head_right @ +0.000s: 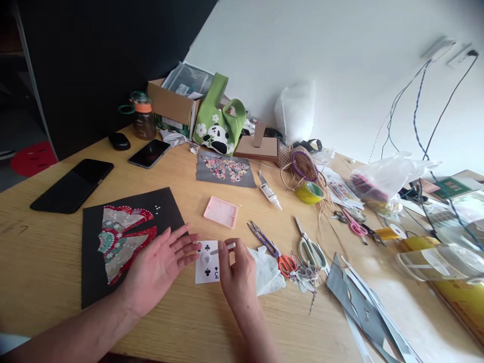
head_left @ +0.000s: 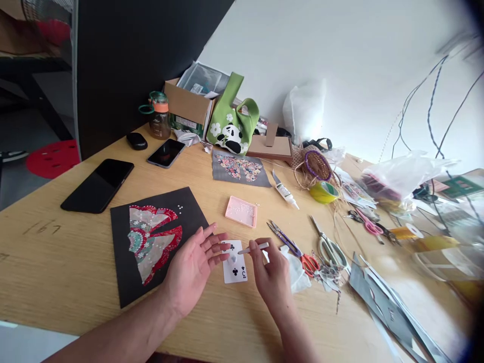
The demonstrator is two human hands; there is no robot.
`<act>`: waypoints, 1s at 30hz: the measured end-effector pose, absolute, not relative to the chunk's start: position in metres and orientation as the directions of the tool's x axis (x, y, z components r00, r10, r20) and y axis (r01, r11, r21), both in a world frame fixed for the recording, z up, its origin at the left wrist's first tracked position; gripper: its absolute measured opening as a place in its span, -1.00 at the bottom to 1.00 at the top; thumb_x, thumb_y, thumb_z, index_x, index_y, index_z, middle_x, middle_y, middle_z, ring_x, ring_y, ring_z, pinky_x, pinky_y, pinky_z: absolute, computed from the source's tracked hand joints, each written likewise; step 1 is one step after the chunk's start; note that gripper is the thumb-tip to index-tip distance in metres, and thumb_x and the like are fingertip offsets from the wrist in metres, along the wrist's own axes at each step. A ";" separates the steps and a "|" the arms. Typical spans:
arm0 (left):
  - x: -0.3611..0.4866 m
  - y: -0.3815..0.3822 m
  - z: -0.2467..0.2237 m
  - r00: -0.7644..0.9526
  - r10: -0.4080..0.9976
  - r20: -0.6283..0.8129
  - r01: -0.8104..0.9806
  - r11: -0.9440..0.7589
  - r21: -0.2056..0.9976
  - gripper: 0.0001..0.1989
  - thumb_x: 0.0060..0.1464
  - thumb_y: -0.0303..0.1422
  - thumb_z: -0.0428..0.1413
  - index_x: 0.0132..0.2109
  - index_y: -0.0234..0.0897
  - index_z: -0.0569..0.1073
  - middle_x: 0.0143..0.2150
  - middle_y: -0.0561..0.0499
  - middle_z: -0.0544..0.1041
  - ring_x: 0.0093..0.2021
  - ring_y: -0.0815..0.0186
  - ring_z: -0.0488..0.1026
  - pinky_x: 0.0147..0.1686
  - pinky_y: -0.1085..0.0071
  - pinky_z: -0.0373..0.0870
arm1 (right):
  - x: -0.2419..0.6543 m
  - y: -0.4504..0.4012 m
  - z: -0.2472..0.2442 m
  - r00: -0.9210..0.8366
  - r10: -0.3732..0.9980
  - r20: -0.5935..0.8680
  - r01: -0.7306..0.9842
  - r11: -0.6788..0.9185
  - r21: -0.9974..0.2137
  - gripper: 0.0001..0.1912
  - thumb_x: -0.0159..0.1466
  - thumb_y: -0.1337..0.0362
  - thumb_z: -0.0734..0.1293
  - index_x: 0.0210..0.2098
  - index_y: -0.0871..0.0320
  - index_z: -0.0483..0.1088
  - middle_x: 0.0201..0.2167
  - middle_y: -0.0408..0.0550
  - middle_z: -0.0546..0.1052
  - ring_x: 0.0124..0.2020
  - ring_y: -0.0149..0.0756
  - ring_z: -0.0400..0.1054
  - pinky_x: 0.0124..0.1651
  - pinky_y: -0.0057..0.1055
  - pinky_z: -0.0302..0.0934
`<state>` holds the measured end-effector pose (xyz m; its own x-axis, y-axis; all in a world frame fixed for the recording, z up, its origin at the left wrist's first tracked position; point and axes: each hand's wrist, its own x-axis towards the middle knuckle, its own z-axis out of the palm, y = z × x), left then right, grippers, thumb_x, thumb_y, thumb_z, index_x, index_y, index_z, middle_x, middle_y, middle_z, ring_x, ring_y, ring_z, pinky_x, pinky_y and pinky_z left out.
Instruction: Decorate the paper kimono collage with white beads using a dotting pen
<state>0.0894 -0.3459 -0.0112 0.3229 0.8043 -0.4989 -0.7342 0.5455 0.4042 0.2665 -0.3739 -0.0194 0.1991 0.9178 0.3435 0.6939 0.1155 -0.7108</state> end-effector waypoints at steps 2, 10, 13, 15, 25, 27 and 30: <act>0.090 -0.347 -0.010 0.345 0.792 -0.504 -0.717 0.569 0.402 -0.58 0.41 -0.27 -0.11 0.22 -0.45 0.38 0.00 -0.29 0.57 -0.10 0.15 0.56 -0.05 0.22 0.49 | 0.267 -0.378 -0.024 0.256 0.896 0.362 0.666 0.107 -0.738 -0.70 0.40 0.08 0.24 -0.38 0.11 0.35 -0.54 -0.17 0.50 -0.60 -0.42 0.32 -0.55 -0.50 0.14; 0.093 -0.349 -0.011 0.459 0.743 -0.487 -0.662 0.652 0.370 -0.49 0.42 -0.19 -0.18 0.11 -0.51 0.50 0.07 -0.30 0.55 -0.03 0.13 0.51 0.01 0.22 0.44 | 0.255 -0.385 -0.014 0.408 0.754 0.514 0.593 0.209 -0.777 -0.84 0.39 0.20 0.30 -0.31 0.11 0.40 -0.47 -0.17 0.54 -0.47 -0.41 0.46 -0.43 -0.52 0.29; 0.092 -0.350 -0.013 0.485 0.741 -0.464 -0.657 0.659 0.365 -0.46 0.42 -0.17 -0.19 0.08 -0.50 0.53 0.10 -0.30 0.54 0.01 0.12 0.49 0.04 0.21 0.42 | 0.245 -0.387 -0.017 0.406 0.745 0.529 0.561 0.254 -0.788 -0.89 0.39 0.26 0.31 -0.28 0.11 0.40 -0.45 -0.18 0.55 -0.44 -0.42 0.50 -0.39 -0.54 0.33; 0.092 -0.351 -0.014 0.501 0.739 -0.450 -0.653 0.664 0.364 -0.46 0.42 -0.17 -0.18 0.07 -0.49 0.55 0.10 -0.29 0.54 0.03 0.11 0.48 0.05 0.22 0.41 | 0.241 -0.389 -0.020 0.387 0.758 0.524 0.553 0.263 -0.790 -0.90 0.39 0.28 0.30 -0.27 0.11 0.42 -0.44 -0.17 0.56 -0.43 -0.41 0.52 -0.39 -0.54 0.34; 0.083 -0.347 -0.010 0.393 0.836 -0.384 -0.502 0.545 0.671 -0.58 -0.03 -0.09 0.37 -0.11 -0.28 0.64 -0.09 -0.12 0.60 -0.15 0.25 0.48 -0.15 0.37 0.45 | 0.267 -0.388 -0.007 0.528 0.661 0.533 0.542 0.221 -0.811 -0.82 0.37 0.18 0.33 -0.31 0.14 0.45 -0.48 -0.15 0.58 -0.47 -0.38 0.53 -0.39 -0.51 0.36; 0.077 -0.336 0.007 0.386 0.867 -0.314 -0.346 0.452 0.822 -0.59 -0.08 -0.08 0.39 -0.15 -0.25 0.65 -0.22 -0.06 0.61 -0.25 0.31 0.48 -0.22 0.41 0.43 | 0.278 -0.389 -0.005 0.544 0.650 0.531 0.542 0.210 -0.813 -0.80 0.36 0.16 0.33 -0.32 0.14 0.45 -0.49 -0.15 0.58 -0.47 -0.38 0.53 -0.39 -0.50 0.35; 0.078 -0.303 0.036 0.402 0.909 -0.115 0.068 0.096 0.993 -0.69 0.11 -0.08 0.22 -0.23 -0.25 0.63 -0.34 -0.01 0.59 -0.31 0.33 0.47 -0.19 0.36 0.44 | 0.289 -0.390 -0.010 0.571 0.642 0.512 0.536 0.181 -0.825 -0.77 0.37 0.13 0.33 -0.33 0.14 0.45 -0.52 -0.15 0.58 -0.48 -0.37 0.52 -0.41 -0.49 0.33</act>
